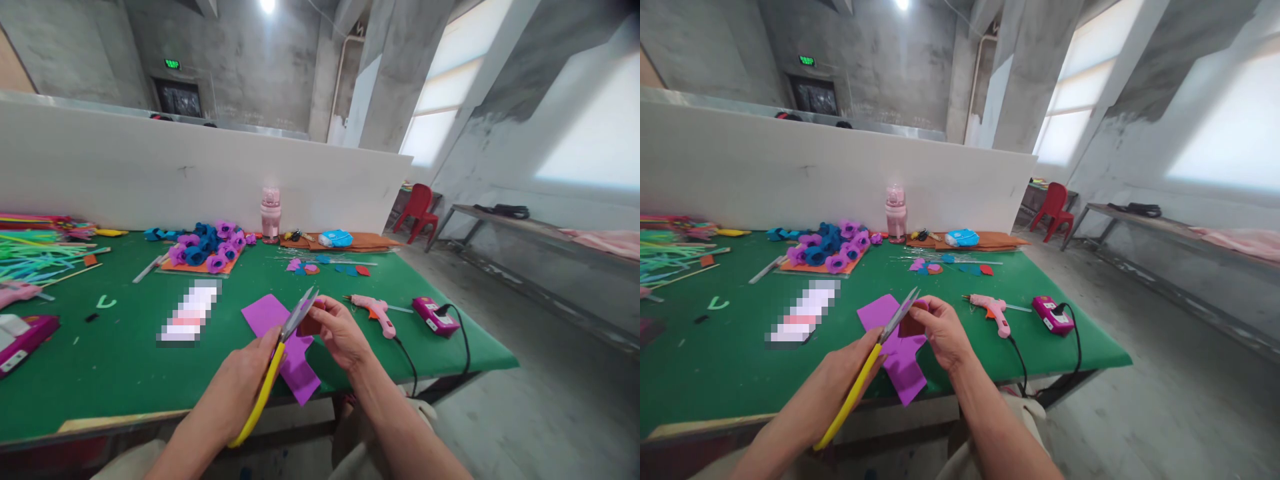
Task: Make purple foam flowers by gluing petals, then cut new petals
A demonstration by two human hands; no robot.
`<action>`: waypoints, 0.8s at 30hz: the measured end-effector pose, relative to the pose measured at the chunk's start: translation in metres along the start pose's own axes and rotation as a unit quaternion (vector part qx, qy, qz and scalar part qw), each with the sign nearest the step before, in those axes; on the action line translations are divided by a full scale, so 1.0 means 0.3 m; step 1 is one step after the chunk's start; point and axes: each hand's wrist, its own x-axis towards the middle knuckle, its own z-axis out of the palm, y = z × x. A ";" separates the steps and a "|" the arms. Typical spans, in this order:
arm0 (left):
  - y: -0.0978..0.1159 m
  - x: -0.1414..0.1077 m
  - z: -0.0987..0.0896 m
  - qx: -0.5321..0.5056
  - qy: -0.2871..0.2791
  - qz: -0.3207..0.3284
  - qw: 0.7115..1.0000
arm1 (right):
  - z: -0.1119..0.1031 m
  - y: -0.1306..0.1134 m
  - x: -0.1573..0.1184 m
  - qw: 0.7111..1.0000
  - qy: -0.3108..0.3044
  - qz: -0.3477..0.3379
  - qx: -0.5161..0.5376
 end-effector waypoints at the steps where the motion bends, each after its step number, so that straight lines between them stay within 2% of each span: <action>1: 0.003 0.000 -0.002 -0.001 -0.001 -0.004 1.000 | -0.001 0.000 0.000 1.000 -0.001 -0.001 0.000; 16: 0.012 -0.010 -0.008 -0.019 -0.009 0.000 1.000 | -0.010 -0.001 0.000 1.000 -0.020 0.001 0.008; 24: 0.002 -0.016 -0.003 -0.005 0.007 0.032 0.999 | -0.018 0.000 -0.002 1.000 -0.030 0.004 -0.003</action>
